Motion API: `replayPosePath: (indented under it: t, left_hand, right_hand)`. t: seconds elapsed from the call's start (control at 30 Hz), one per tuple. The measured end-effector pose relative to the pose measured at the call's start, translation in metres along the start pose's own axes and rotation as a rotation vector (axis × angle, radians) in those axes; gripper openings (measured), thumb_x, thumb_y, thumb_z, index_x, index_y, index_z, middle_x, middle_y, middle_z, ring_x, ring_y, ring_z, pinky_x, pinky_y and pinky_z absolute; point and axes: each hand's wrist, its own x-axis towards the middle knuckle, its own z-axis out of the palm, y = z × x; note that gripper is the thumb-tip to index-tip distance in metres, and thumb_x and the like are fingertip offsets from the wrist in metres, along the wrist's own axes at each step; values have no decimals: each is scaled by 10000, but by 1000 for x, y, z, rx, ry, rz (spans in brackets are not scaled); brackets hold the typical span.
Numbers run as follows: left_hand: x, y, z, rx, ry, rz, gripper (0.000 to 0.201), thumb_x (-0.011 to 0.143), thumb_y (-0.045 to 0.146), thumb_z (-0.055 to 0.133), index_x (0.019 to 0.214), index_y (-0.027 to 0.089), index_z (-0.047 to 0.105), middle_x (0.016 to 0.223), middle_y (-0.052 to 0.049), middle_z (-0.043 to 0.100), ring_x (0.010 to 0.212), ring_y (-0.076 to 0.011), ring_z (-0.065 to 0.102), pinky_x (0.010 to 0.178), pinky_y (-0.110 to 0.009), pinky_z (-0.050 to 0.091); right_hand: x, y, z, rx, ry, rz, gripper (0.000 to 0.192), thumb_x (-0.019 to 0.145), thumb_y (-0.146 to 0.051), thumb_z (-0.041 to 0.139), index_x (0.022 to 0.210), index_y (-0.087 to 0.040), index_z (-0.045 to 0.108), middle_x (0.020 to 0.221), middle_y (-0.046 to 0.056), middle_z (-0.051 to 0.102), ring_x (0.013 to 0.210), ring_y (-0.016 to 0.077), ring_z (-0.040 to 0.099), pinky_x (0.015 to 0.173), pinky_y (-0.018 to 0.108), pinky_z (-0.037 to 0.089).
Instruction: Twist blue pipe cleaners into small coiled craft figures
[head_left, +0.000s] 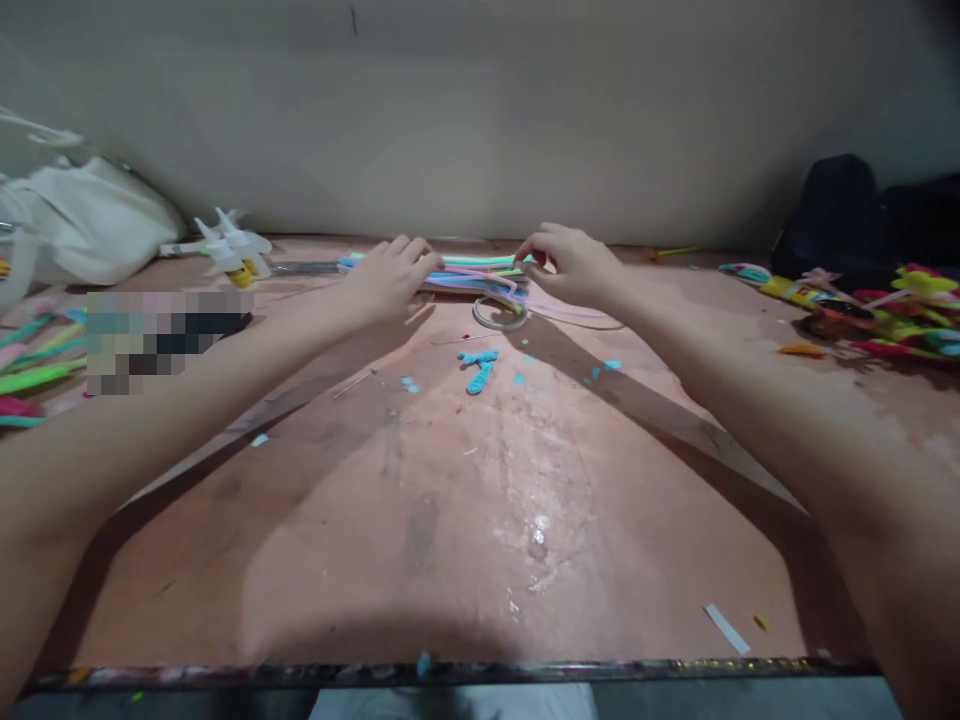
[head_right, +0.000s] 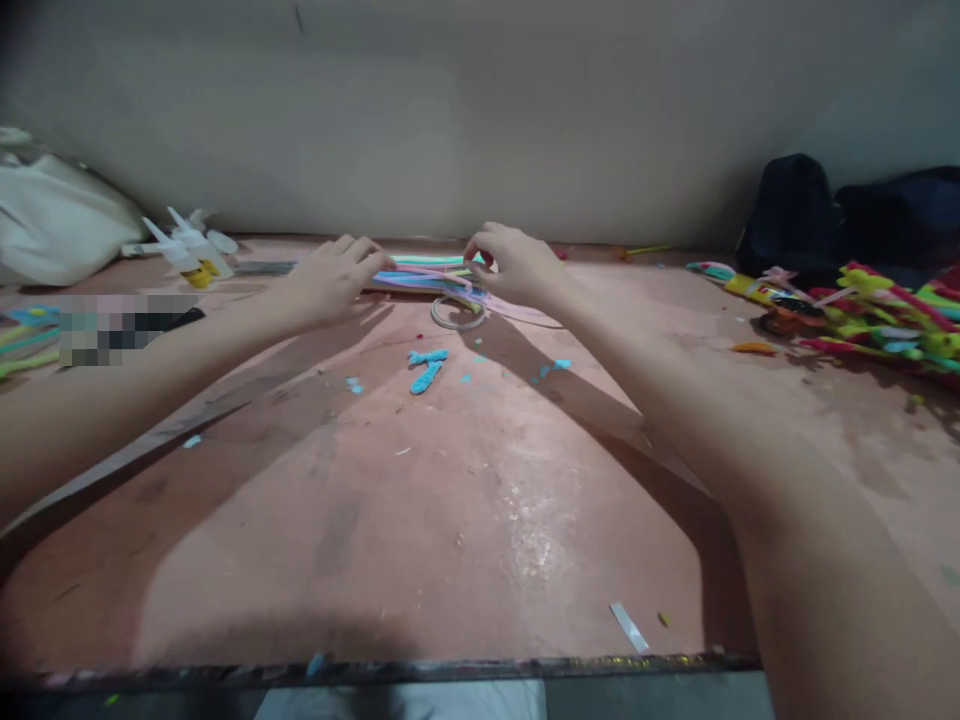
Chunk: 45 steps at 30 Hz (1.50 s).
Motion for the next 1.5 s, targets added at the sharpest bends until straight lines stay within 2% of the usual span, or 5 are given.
replayPosePath:
  t: [0.17,0.23,0.53,0.97,1.5]
  left_hand:
    - [46,-6,27,109,4,111,426,1085,321,570,1495,257,665,1587,-158,596,1489,-416,523,1203,-573,401]
    - [59,2,37,65,2,134,494,1094,417,594,1586,369,593,1695,-106,505,1575,-443,422,1244,-626,331]
    - [67,2,75,-54,-27,61,604,1135,428,508,1726,372,401,1739,-186,433,1525,-427,480,1172,-586,409]
    - [69,-5,94,-150,122,187,495,1119,315,543,1606,229,581,1640,-195,576,1535,-352,497,1267,-565,362]
    - [68,-1,87,-105,128,296,508,1137,231,455,1628,192,580,1456,-187,745,1397,-288,669,1201,-455,477]
  right_hand:
    - [43,14,0,98,-630,260,156,928,-318,812,828,-200,794,831,82,754,785,249,739,717,379,563]
    - [51,16,6,249,-699,307,112,875,-294,877,861,-216,799,820,53,757,742,224,749,688,361,572]
    - [37,30,15,526,-436,301,258,1025,-206,728,767,-195,734,784,48,710,664,135,610,676,301,493]
    - [34,23,41,526,-401,244,196,975,-231,719,791,-185,669,647,-12,598,607,123,480,622,271,369]
    - [34,35,2,530,-309,189,347,1039,-318,726,736,-211,595,672,-31,517,631,124,395,627,281,322]
